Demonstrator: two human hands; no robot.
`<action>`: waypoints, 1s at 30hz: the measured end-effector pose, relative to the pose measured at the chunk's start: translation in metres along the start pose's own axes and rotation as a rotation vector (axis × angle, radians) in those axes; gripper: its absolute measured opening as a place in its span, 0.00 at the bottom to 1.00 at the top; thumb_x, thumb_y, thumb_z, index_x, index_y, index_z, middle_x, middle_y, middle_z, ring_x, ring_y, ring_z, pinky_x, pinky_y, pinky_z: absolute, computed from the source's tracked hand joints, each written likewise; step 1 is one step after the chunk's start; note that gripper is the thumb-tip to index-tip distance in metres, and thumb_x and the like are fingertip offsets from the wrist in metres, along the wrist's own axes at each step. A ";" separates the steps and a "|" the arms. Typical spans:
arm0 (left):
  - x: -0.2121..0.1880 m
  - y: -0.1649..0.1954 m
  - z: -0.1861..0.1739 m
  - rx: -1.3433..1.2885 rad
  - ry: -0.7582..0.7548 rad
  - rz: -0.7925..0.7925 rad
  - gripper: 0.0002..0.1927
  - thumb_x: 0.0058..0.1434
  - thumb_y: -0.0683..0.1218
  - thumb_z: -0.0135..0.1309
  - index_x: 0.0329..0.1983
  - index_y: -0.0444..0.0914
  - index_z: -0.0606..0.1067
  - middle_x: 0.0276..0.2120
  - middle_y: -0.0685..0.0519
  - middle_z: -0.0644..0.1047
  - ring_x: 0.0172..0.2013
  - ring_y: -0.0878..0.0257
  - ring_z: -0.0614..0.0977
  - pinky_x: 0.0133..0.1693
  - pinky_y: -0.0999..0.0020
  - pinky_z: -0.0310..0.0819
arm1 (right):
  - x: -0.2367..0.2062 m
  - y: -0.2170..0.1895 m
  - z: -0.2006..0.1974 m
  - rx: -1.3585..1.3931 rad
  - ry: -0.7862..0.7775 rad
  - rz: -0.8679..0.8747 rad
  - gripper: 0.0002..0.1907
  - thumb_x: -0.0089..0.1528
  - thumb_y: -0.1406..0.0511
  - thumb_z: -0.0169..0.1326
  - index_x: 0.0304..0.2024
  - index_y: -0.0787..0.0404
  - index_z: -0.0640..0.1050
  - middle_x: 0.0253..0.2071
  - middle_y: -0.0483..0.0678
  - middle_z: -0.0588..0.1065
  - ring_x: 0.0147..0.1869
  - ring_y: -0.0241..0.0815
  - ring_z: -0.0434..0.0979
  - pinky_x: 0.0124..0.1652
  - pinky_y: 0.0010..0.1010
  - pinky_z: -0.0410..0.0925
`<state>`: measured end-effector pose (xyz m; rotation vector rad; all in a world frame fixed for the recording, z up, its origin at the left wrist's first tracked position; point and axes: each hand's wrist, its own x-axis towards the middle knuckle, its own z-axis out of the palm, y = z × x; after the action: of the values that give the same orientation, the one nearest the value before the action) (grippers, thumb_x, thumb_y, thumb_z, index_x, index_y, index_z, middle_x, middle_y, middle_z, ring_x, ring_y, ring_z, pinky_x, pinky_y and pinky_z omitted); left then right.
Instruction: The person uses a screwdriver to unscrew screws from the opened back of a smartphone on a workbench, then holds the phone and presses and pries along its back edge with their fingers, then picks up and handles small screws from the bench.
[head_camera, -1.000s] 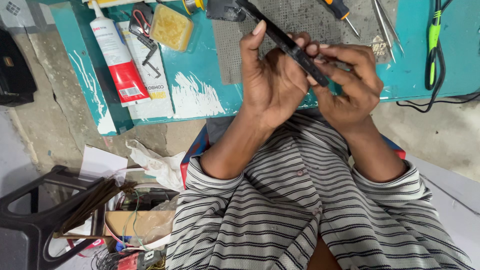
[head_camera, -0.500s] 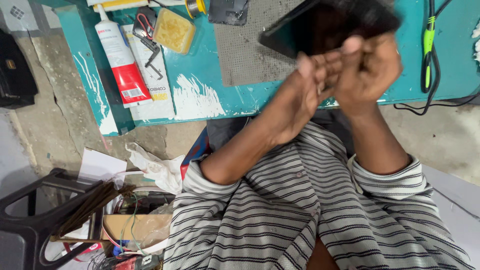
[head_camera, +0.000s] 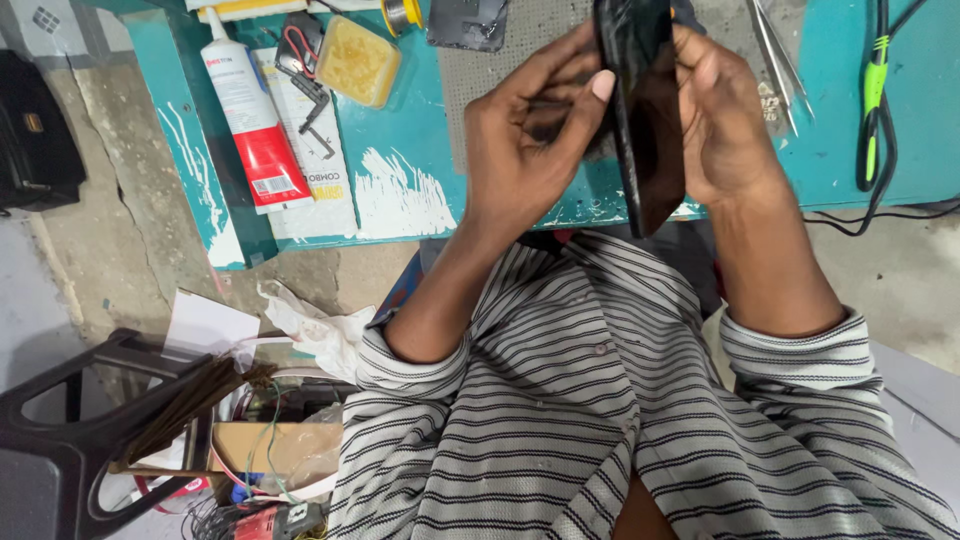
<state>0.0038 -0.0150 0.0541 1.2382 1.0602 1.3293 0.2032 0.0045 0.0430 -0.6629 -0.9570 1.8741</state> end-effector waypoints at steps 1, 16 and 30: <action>-0.001 -0.003 0.001 -0.028 0.007 -0.010 0.20 0.73 0.42 0.59 0.65 0.36 0.73 0.50 0.45 0.84 0.46 0.65 0.88 0.46 0.73 0.89 | 0.001 -0.001 0.002 -0.084 -0.016 -0.040 0.34 0.69 0.48 0.60 0.66 0.65 0.71 0.59 0.48 0.75 0.60 0.35 0.75 0.59 0.25 0.71; -0.022 0.044 0.002 0.258 0.019 0.317 0.15 0.69 0.38 0.61 0.58 0.36 0.77 0.45 0.48 0.84 0.40 0.64 0.89 0.43 0.74 0.84 | -0.024 0.019 0.011 -1.154 0.247 -0.509 0.49 0.59 0.65 0.70 0.70 0.61 0.51 0.53 0.48 0.58 0.49 0.36 0.62 0.49 0.24 0.62; -0.023 0.032 -0.007 0.117 -0.087 0.184 0.16 0.70 0.38 0.60 0.60 0.35 0.76 0.46 0.48 0.84 0.42 0.63 0.88 0.45 0.72 0.88 | -0.025 0.019 -0.010 -1.204 0.120 -0.604 0.58 0.52 0.64 0.74 0.74 0.68 0.51 0.54 0.54 0.68 0.50 0.40 0.74 0.48 0.26 0.72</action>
<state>-0.0065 -0.0418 0.0825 1.4972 0.9927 1.3527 0.2126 -0.0203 0.0232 -0.9808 -1.9268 0.5844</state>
